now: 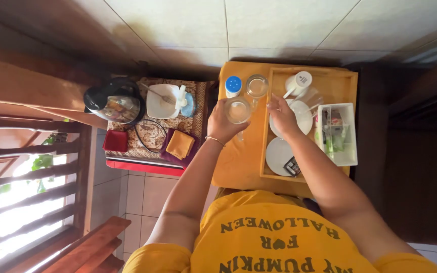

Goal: Sorting and wiping items on a tea/coffee service tray and organizational container.

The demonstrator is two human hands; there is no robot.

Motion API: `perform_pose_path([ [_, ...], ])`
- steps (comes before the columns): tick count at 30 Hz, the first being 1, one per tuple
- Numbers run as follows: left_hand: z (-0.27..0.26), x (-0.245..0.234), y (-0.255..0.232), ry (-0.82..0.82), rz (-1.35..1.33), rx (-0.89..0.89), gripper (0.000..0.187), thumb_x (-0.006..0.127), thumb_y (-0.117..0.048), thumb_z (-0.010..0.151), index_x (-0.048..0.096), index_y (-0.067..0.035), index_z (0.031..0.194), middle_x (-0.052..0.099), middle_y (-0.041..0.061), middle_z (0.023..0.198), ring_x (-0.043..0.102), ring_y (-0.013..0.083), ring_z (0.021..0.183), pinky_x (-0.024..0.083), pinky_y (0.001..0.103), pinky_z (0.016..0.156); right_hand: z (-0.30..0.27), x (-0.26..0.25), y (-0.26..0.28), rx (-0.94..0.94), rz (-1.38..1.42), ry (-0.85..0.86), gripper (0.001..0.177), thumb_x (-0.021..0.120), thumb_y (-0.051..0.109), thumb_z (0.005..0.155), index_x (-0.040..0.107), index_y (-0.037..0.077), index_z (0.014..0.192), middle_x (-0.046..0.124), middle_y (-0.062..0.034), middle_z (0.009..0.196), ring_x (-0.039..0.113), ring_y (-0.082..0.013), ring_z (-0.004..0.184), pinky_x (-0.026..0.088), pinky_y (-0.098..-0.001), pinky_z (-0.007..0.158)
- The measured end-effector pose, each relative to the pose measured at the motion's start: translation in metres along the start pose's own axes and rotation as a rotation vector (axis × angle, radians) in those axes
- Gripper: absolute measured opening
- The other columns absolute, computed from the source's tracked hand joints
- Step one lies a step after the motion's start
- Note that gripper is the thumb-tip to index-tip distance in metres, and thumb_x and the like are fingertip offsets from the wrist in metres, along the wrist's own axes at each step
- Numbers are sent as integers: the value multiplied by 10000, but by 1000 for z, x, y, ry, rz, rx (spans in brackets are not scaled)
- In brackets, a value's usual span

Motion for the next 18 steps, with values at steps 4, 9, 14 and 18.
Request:
perform_pose_path([
  [4,8,2,34,37,-13,-59,895,954,-398,568,507,-86,1277,652,146,1214,649,339,1130,537,438,937,0,11,17,78,-173,-53,621,627,245,995,385,103,1549,708,-111,1231,649,-169,1144,485,-326,991],
  [9,22,26,74,67,4,-101,907,967,-377,559,486,-83,1270,634,144,1221,636,333,1149,538,435,953,-2,30,46,178,-238,-112,658,612,231,954,364,140,1557,678,-117,1323,649,-239,1180,505,-373,968],
  [14,36,50,92,107,34,-78,943,969,-340,569,438,-99,1311,589,156,1268,623,353,1161,535,451,934,11,40,34,-171,-579,-53,656,686,186,967,410,112,1557,386,-204,1613,340,-333,1510,310,-418,1209],
  [18,39,64,100,142,56,-112,939,961,-303,588,413,-132,1331,579,156,1289,632,372,1148,543,466,928,5,52,31,-170,-724,40,699,721,197,929,424,135,1559,193,-207,1678,213,-364,1552,261,-438,1231],
])
Point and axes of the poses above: each hand's wrist, its own z-axis towards the middle knuckle, its own x-axis out of the palm, y = z × x, the point moved 7 cm from there along z, towards the middle knuckle
